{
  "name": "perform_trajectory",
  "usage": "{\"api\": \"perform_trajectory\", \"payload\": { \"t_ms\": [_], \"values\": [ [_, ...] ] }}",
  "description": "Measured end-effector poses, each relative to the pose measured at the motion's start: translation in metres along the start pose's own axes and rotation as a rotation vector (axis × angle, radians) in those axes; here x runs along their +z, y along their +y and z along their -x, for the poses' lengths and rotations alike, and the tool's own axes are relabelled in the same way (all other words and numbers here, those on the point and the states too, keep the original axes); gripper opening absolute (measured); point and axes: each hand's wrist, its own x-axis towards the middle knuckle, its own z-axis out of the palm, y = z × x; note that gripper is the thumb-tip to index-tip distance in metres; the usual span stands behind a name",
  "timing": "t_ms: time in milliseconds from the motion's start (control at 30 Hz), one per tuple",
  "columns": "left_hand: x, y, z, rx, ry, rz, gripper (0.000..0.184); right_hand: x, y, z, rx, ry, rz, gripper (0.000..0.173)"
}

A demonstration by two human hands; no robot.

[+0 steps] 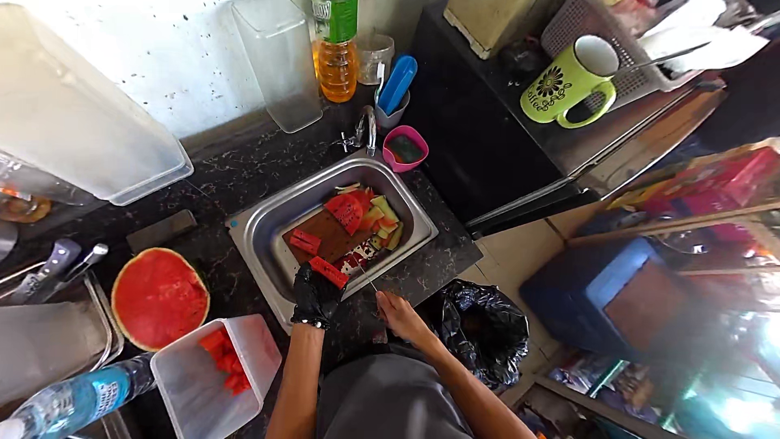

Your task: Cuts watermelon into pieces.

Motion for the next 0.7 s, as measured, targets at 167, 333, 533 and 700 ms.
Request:
{"api": "perform_trajectory", "payload": {
  "t_ms": [167, 333, 533, 700],
  "values": [
    [-0.010, -0.007, -0.004, 0.183, -0.075, -0.072, 0.041, -0.011, -0.020, 0.012, -0.055, -0.085, 0.323, 0.060],
    [-0.012, -0.011, -0.003, 0.233, -0.115, -0.163, 0.040, -0.012, -0.029, 0.004, -0.045, -0.095, 0.424, 0.060],
    [-0.034, -0.012, -0.014, 0.281, -0.046, -0.187, 0.040, -0.011, -0.014, -0.021, 0.030, -0.083, -0.184, 0.053],
    [-0.047, -0.011, -0.020, 0.249, -0.090, -0.073, 0.043, -0.019, -0.023, -0.017, -0.082, -0.124, 0.246, 0.059]
  ]
}}
